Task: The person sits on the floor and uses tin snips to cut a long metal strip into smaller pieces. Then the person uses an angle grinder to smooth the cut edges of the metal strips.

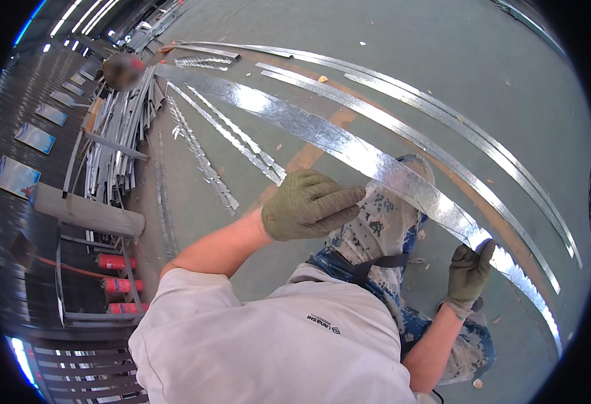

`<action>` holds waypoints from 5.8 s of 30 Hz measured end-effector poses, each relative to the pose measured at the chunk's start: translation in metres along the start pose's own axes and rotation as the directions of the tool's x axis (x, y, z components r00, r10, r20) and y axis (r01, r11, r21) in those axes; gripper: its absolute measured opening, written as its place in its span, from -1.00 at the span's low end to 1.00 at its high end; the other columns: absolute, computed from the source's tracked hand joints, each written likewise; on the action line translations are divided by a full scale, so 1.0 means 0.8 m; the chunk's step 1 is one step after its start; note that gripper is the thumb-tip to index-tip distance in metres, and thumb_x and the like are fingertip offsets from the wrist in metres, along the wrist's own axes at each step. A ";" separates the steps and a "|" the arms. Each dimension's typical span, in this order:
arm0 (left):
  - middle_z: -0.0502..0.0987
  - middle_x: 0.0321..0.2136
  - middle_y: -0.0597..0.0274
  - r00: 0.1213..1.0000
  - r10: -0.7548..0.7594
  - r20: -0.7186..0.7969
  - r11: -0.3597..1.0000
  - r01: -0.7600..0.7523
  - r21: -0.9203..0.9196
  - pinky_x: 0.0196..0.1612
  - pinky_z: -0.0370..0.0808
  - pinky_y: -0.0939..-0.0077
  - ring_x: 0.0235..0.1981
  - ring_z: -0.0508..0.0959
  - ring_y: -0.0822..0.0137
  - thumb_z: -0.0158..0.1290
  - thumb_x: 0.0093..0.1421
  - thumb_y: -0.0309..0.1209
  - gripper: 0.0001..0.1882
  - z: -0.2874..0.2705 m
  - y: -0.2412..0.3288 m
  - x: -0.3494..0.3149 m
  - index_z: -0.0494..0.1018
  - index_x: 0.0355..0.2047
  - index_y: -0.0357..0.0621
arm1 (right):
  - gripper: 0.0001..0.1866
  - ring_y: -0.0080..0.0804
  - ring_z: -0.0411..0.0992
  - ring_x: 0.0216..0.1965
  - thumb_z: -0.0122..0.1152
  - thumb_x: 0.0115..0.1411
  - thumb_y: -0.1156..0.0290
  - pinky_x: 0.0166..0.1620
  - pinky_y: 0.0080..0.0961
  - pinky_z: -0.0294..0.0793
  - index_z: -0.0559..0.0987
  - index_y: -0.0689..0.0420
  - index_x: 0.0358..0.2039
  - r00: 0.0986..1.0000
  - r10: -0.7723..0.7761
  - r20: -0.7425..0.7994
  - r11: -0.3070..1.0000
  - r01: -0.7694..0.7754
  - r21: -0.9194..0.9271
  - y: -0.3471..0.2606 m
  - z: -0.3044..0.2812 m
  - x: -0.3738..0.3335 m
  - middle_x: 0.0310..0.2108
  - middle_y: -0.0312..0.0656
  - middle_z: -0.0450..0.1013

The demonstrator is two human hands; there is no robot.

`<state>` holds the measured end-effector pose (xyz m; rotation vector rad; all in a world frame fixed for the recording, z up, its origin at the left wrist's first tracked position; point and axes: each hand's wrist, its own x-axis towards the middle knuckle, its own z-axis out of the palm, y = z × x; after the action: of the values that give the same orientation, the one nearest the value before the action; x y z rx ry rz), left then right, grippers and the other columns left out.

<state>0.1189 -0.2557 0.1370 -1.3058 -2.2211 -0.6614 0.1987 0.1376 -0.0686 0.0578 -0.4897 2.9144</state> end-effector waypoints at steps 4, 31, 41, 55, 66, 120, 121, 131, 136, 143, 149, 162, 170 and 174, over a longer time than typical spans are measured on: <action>0.67 -0.41 0.17 1.000 -0.026 -0.010 1.000 0.026 -0.008 -0.41 0.55 0.38 -0.46 0.68 0.25 0.39 0.11 -0.51 -0.60 0.008 -0.004 -0.012 0.62 -0.02 -0.25 | -0.63 -0.30 0.64 -0.05 0.21 0.43 0.27 0.11 -0.17 0.65 0.64 -0.07 0.21 0.998 0.055 0.030 0.999 -0.054 -0.004 -0.007 -0.003 0.005 0.19 -0.42 0.60; 0.66 0.01 0.27 0.334 -0.890 0.310 -0.221 0.279 -0.935 -0.11 0.73 0.36 -0.10 0.69 0.36 0.19 0.39 -0.49 -0.66 0.050 -0.071 -0.026 0.55 0.16 -0.13 | -0.72 -0.46 0.64 -0.19 0.17 0.48 0.25 -0.07 -0.30 0.71 0.68 -0.11 0.12 0.987 0.053 -0.150 0.993 -0.068 -0.098 -0.012 -0.015 0.010 0.09 -0.51 0.65; 0.70 -0.16 0.20 0.389 -0.870 0.305 -0.125 0.423 -0.897 -0.18 0.66 0.47 -0.21 0.68 0.40 0.22 0.40 -0.42 -0.61 0.040 -0.052 -0.014 0.53 0.20 -0.22 | -0.75 -0.45 0.64 -0.28 0.22 0.46 0.19 -0.18 -0.38 0.70 0.74 -0.08 0.02 0.981 0.061 -0.183 0.990 -0.083 -0.115 -0.010 -0.018 0.017 -0.03 -0.47 0.70; 0.71 -0.19 0.20 0.374 -0.873 0.313 -0.107 0.477 -0.872 -0.22 0.61 0.50 -0.27 0.66 0.44 0.22 0.41 -0.37 -0.62 0.057 -0.062 -0.029 0.55 0.18 -0.24 | -0.74 -0.49 0.65 -0.31 0.21 0.47 0.16 -0.18 -0.42 0.72 0.76 -0.05 -0.04 0.955 0.033 -0.294 0.990 -0.071 -0.119 -0.006 0.000 0.017 -0.14 -0.45 0.73; 0.72 -0.15 0.25 0.373 -0.866 0.334 -0.139 0.461 -0.876 -0.29 0.51 0.62 -0.25 0.63 0.54 0.25 0.40 -0.29 -0.56 0.047 -0.050 -0.020 0.56 0.21 -0.21 | -0.73 -0.41 0.65 -0.23 0.16 0.49 0.21 -0.08 -0.31 0.73 0.71 -0.10 0.08 0.987 0.117 -0.109 0.983 -0.131 -0.130 -0.020 -0.045 0.023 0.00 -0.46 0.69; 0.69 -0.12 0.24 0.463 -0.832 0.305 -0.338 0.014 -0.941 -0.04 0.69 0.26 -0.10 0.69 0.30 0.00 0.53 -0.27 -0.63 0.105 -0.075 -0.022 0.49 0.21 -0.18 | -0.74 -0.29 0.65 -0.12 0.14 0.50 0.27 0.02 -0.20 0.69 0.70 0.00 0.05 0.982 0.108 -0.156 0.993 -0.116 -0.038 -0.016 0.030 0.022 -0.03 -0.32 0.70; 0.69 -0.12 0.24 0.495 -0.808 0.320 -0.360 0.015 -0.933 -0.03 0.69 0.26 -0.09 0.69 0.30 -0.01 0.53 -0.27 -0.63 0.110 -0.078 -0.024 0.49 0.21 -0.18 | -0.74 -0.28 0.66 -0.11 0.13 0.50 0.27 0.02 -0.19 0.70 0.70 0.00 0.06 0.983 0.101 -0.154 0.992 -0.111 -0.054 -0.015 0.030 0.021 -0.02 -0.31 0.70; 0.68 -0.09 0.11 0.581 -0.674 0.456 -0.448 0.170 -0.878 -0.10 0.74 0.33 -0.14 0.72 0.26 0.00 0.52 -0.37 -0.65 0.145 -0.054 -0.005 0.46 0.21 -0.30 | -0.69 -0.22 0.67 -0.04 0.16 0.49 0.20 -0.03 -0.24 0.74 0.63 0.00 0.14 0.979 0.090 -0.183 0.996 -0.090 0.004 -0.012 0.003 0.023 0.08 -0.20 0.65; 0.63 0.03 0.02 0.552 -0.683 0.479 -0.442 0.210 -0.872 0.02 0.73 0.30 0.00 0.68 0.22 -0.02 0.54 -0.33 -0.62 0.147 -0.035 0.031 0.45 0.21 -0.35 | -0.78 -0.27 0.69 -0.14 0.20 0.47 0.20 -0.10 -0.22 0.75 0.67 -0.07 0.02 0.954 0.095 -0.286 0.994 -0.107 -0.027 -0.009 0.012 0.027 -0.08 -0.38 0.70; 0.60 0.06 -0.08 0.539 -0.728 0.423 -0.384 0.190 -0.904 0.17 0.67 0.15 0.11 0.63 0.09 -0.02 0.55 -0.24 -0.58 0.151 -0.034 0.042 0.46 0.18 -0.37 | -0.77 -0.30 0.69 -0.19 0.20 0.47 0.15 -0.13 -0.29 0.74 0.69 -0.06 -0.05 0.950 0.074 -0.304 0.995 -0.089 -0.036 0.003 0.033 0.032 -0.15 -0.38 0.71; 0.60 0.06 -0.09 0.526 -0.745 0.410 -0.260 0.337 -0.905 0.18 0.63 0.09 0.10 0.62 0.07 -0.04 0.55 -0.16 -0.54 0.150 -0.020 0.056 0.46 0.17 -0.36 | -0.79 -0.42 0.66 -0.20 0.21 0.47 0.18 -0.02 -0.30 0.69 0.72 -0.12 -0.03 0.977 0.090 -0.193 0.996 -0.087 0.025 -0.002 0.020 0.024 -0.10 -0.45 0.72; 0.53 0.20 -0.17 0.722 -0.633 0.278 -0.260 0.140 -0.955 0.39 0.45 0.07 0.22 0.55 0.07 -0.07 0.57 -0.16 -0.46 0.133 -0.056 0.094 0.44 0.22 -0.48 | -0.52 -0.03 0.61 -0.09 0.31 0.38 -0.06 0.16 -0.07 0.57 0.60 0.13 -0.03 0.565 -0.130 -0.815 0.988 0.143 -0.058 -0.115 -0.055 -0.022 -0.07 -0.08 0.61; 0.52 0.24 -0.12 0.512 -0.855 -0.083 0.279 0.319 -0.906 0.40 0.41 0.11 0.22 0.55 0.11 -0.06 0.56 -0.23 -0.52 0.119 -0.144 0.153 0.42 0.27 -0.38 | -0.04 0.18 0.40 0.23 0.22 0.41 -0.11 0.31 0.12 0.43 0.05 0.32 0.49 0.102 -0.371 -0.923 0.929 0.031 -0.369 -0.334 -0.153 0.029 0.26 0.20 0.31; 0.41 0.34 -0.13 0.330 -0.941 0.070 0.068 0.388 -0.919 0.40 0.42 0.18 0.29 0.49 0.08 -0.01 0.49 -0.53 -0.50 0.122 -0.160 0.216 0.24 0.39 -0.36 | -0.10 0.22 0.37 0.25 0.22 0.42 -0.04 0.32 0.14 0.42 0.10 0.39 0.44 0.184 -0.317 -0.930 0.923 0.285 -0.258 -0.393 -0.260 0.064 0.25 0.20 0.29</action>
<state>-0.0845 -0.1364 0.1471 0.1356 -1.8063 -2.4278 0.2064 0.5062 -0.1610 -1.4176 -0.2055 1.9216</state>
